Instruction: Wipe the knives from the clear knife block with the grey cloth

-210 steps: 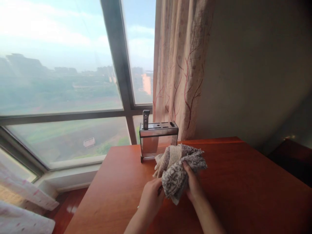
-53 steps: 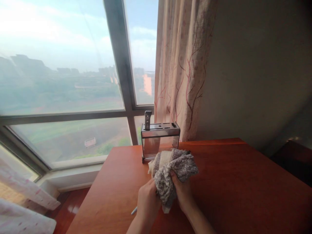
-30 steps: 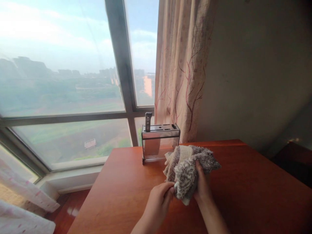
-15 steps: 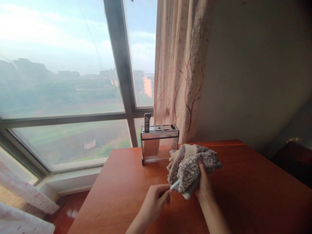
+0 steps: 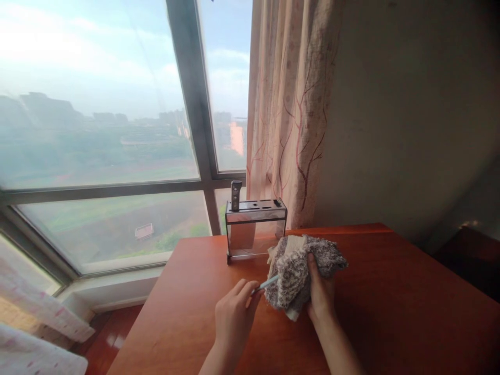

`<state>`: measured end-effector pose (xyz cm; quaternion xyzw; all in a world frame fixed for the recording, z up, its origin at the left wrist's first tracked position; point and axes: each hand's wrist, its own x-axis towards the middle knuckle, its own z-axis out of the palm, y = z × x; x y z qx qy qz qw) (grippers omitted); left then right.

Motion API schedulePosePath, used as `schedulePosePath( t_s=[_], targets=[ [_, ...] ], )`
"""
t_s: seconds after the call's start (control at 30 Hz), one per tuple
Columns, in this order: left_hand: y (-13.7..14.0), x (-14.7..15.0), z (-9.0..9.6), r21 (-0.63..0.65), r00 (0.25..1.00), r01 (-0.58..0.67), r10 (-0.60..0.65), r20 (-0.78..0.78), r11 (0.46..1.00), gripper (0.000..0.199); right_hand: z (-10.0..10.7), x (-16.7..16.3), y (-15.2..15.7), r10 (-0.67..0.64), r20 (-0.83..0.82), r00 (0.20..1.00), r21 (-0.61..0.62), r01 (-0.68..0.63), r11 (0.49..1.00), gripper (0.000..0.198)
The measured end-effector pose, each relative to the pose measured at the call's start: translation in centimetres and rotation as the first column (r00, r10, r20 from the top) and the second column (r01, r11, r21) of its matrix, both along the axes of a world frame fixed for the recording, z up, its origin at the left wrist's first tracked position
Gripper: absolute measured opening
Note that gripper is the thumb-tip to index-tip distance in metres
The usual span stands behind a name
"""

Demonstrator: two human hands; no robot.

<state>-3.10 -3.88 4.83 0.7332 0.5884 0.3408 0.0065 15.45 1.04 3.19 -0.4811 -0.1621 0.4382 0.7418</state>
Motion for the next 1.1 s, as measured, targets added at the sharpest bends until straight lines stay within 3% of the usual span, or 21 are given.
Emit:
schedulePosePath(
  t_s=[0.23, 0.43, 0.5, 0.6, 0.73, 0.93, 1.1],
  targets=[
    [0.5, -0.5, 0.1, -0.212, 0.950, 0.195, -0.131, 0.282, 0.958, 0.030, 0.1, 0.5, -0.4, 0.045, 0.023, 0.999, 0.121, -0.047, 0.992, 0.065],
    [1.3, -0.6, -0.7, -0.342, 0.792, 0.424, -0.160, 0.590, 0.839, 0.047, 0.7, 0.5, -0.9, 0.121, 0.001, 0.993, 0.133, -0.120, 0.984, 0.063],
    [1.4, -0.6, -0.9, -0.351, 0.762, 0.445, -0.143, 0.631, 0.824, 0.051, 0.8, 0.4, -1.0, 0.136, -0.014, 0.991, 0.119, -0.133, 0.984, 0.062],
    [1.4, -0.5, -0.8, -0.315, 0.809, 0.375, -0.142, 0.570, 0.872, 0.043, 0.8, 0.3, -0.9, 0.114, 0.001, 0.993, 0.109, -0.114, 0.988, 0.061],
    [1.2, -0.6, -0.2, -0.152, 0.861, 0.273, -0.171, 0.479, 0.950, 0.027, 0.7, 0.4, -0.6, 0.080, 0.036, 0.996, 0.099, -0.083, 0.992, 0.061],
    [1.4, -1.2, 0.3, -0.125, 0.859, 0.304, -0.215, 0.465, 0.944, 0.032, 0.6, 0.4, -0.6, 0.079, 0.002, 0.997, 0.114, -0.079, 0.990, 0.060],
    [1.5, -1.2, 0.0, -0.208, 0.806, 0.368, -0.200, 0.557, 0.906, 0.038, 0.6, 0.4, -0.6, 0.113, -0.060, 0.992, 0.101, -0.107, 0.989, 0.063]
  ],
)
